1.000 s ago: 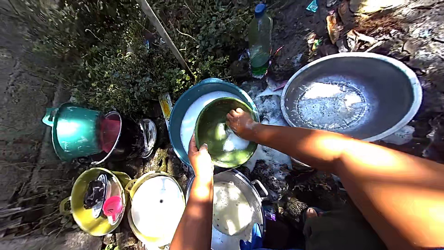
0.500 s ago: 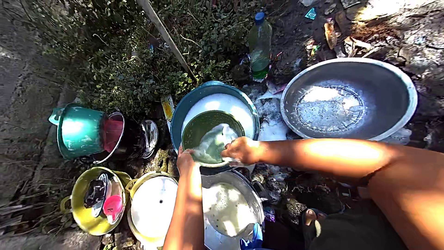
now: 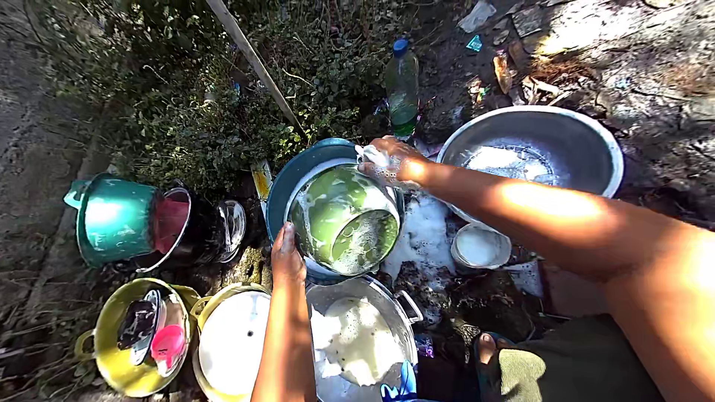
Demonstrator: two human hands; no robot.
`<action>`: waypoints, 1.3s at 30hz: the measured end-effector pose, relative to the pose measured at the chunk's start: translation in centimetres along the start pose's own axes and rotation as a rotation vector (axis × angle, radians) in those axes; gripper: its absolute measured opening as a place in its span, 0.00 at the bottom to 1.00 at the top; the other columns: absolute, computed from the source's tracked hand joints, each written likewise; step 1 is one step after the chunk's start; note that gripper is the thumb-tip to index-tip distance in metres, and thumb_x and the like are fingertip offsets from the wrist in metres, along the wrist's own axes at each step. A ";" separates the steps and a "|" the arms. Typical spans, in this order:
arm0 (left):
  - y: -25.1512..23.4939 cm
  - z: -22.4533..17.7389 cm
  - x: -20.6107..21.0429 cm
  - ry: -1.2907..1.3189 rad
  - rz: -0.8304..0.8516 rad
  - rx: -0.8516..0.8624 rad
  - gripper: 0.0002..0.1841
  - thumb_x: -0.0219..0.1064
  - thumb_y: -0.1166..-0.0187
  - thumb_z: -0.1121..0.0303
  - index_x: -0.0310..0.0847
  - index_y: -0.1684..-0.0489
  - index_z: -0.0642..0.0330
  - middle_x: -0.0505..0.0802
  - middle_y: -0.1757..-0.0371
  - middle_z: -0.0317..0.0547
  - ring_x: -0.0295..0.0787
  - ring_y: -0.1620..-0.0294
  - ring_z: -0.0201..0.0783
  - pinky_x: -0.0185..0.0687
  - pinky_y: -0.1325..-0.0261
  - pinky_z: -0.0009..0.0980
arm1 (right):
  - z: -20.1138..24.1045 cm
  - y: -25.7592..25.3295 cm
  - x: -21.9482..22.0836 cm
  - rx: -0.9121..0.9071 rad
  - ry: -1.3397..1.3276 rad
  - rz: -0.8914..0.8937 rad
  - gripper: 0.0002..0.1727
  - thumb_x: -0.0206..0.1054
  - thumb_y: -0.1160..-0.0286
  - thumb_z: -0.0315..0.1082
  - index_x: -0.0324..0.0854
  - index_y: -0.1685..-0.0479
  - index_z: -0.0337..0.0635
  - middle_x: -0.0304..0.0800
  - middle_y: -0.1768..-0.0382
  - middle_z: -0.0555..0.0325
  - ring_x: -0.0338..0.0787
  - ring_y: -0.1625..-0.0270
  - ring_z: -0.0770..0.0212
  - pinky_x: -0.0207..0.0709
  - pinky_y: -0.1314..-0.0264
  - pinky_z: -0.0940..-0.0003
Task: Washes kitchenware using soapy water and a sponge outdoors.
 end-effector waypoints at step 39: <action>2.6 -0.3 3.0 0.157 -0.126 -0.197 0.21 0.46 0.05 0.62 0.69 0.22 0.63 0.87 0.36 0.53 0.87 0.38 0.39 0.84 0.34 0.41 | -11.0 15.3 -2.9 0.335 -0.159 0.582 0.12 0.56 0.16 0.26 0.86 0.48 0.37 0.89 0.59 0.56 0.87 0.57 0.67 0.82 0.48 0.68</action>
Point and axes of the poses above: each hand's wrist, its own y-axis away from the middle knuckle, its own x-axis out of the palm, z = x × y, the point moved 6 cm from there along -y, towards the middle knuckle
